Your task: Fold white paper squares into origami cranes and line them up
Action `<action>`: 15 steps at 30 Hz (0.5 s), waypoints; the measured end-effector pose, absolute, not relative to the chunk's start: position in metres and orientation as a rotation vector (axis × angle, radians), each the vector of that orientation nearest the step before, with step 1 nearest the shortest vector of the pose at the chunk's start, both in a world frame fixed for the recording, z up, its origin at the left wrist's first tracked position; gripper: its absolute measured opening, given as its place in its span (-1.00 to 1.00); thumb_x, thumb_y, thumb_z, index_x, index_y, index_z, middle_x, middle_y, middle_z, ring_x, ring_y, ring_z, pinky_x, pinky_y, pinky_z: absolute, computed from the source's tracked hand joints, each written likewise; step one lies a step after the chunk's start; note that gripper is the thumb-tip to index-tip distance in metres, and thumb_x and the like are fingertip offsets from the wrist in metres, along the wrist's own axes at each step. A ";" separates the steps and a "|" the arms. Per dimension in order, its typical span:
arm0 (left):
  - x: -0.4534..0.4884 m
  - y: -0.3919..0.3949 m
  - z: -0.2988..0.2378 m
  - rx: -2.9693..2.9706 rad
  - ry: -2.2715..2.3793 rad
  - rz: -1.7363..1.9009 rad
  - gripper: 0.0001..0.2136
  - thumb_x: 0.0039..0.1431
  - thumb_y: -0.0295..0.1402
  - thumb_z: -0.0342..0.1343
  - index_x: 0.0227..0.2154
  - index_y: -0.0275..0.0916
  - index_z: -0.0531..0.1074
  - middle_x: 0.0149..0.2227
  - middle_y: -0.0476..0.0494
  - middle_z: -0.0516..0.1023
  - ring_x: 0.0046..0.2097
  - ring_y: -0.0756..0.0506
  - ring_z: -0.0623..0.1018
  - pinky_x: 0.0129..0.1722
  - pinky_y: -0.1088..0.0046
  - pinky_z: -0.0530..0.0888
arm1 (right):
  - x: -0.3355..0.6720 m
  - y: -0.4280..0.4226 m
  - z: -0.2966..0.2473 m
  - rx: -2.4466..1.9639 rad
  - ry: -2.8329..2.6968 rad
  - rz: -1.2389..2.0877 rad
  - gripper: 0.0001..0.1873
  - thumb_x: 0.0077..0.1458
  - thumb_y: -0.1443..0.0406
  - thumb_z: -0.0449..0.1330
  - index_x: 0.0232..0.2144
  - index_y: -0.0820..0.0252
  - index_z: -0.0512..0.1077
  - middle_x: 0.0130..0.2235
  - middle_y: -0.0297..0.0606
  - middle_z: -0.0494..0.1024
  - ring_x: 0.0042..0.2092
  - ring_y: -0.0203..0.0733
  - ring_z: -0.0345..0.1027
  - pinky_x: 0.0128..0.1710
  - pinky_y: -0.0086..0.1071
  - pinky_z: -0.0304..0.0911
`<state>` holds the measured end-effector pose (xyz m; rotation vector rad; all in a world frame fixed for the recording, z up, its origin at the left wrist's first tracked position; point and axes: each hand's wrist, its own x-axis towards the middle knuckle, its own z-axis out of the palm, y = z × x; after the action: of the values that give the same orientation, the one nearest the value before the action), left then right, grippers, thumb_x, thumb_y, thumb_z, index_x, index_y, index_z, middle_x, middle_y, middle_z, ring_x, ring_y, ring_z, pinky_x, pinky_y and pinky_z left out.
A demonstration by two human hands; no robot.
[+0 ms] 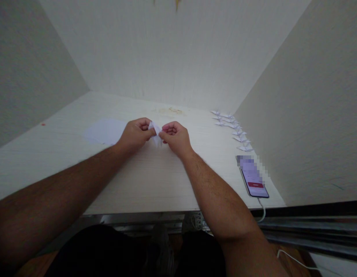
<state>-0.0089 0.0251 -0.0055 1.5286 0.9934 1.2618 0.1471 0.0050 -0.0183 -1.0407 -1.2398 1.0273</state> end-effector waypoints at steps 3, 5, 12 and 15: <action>-0.010 0.025 -0.005 1.541 0.986 1.248 -0.79 -0.13 -0.33 0.36 -0.55 -0.22 0.41 -0.63 0.04 0.39 -0.55 0.03 0.36 -0.55 0.50 0.29 | 0.148 0.005 -0.018 -1.065 -1.253 1.078 -0.70 -0.26 0.21 0.41 -0.42 0.15 0.45 -0.49 -0.42 0.54 -0.49 -0.35 0.37 -0.51 -0.42 0.37; -0.010 0.025 -0.005 1.549 0.985 1.234 -0.81 -0.10 -0.34 0.33 -0.55 -0.22 0.40 -0.62 0.04 0.39 -0.55 0.03 0.36 -0.53 0.49 0.30 | 0.149 0.005 -0.018 -1.075 -1.278 1.094 -0.72 -0.25 0.20 0.41 -0.45 0.15 0.46 -0.49 -0.39 0.55 -0.49 -0.34 0.38 -0.50 -0.41 0.38; -0.011 0.022 -0.003 1.615 0.989 1.233 -0.79 -0.14 -0.38 0.36 -0.52 -0.22 0.40 -0.57 0.07 0.40 -0.51 0.04 0.36 -0.49 0.50 0.32 | 0.150 0.002 -0.017 -1.065 -1.290 1.057 -0.76 -0.18 0.18 0.40 -0.45 0.15 0.49 -0.52 -0.39 0.54 -0.51 -0.34 0.36 -0.48 -0.39 0.37; -0.012 0.020 -0.001 1.668 1.020 1.199 -0.79 -0.15 -0.39 0.36 -0.53 -0.23 0.40 -0.56 0.07 0.41 -0.50 0.04 0.34 -0.48 0.50 0.31 | 0.150 0.002 -0.017 -1.044 -1.297 1.051 -0.77 -0.17 0.18 0.41 -0.44 0.16 0.53 -0.53 -0.38 0.54 -0.51 -0.34 0.37 -0.48 -0.40 0.37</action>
<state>-0.0121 0.0201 -0.0006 1.6683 1.0205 1.1987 0.1505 0.0018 -0.0170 -1.0435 -1.2974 1.0513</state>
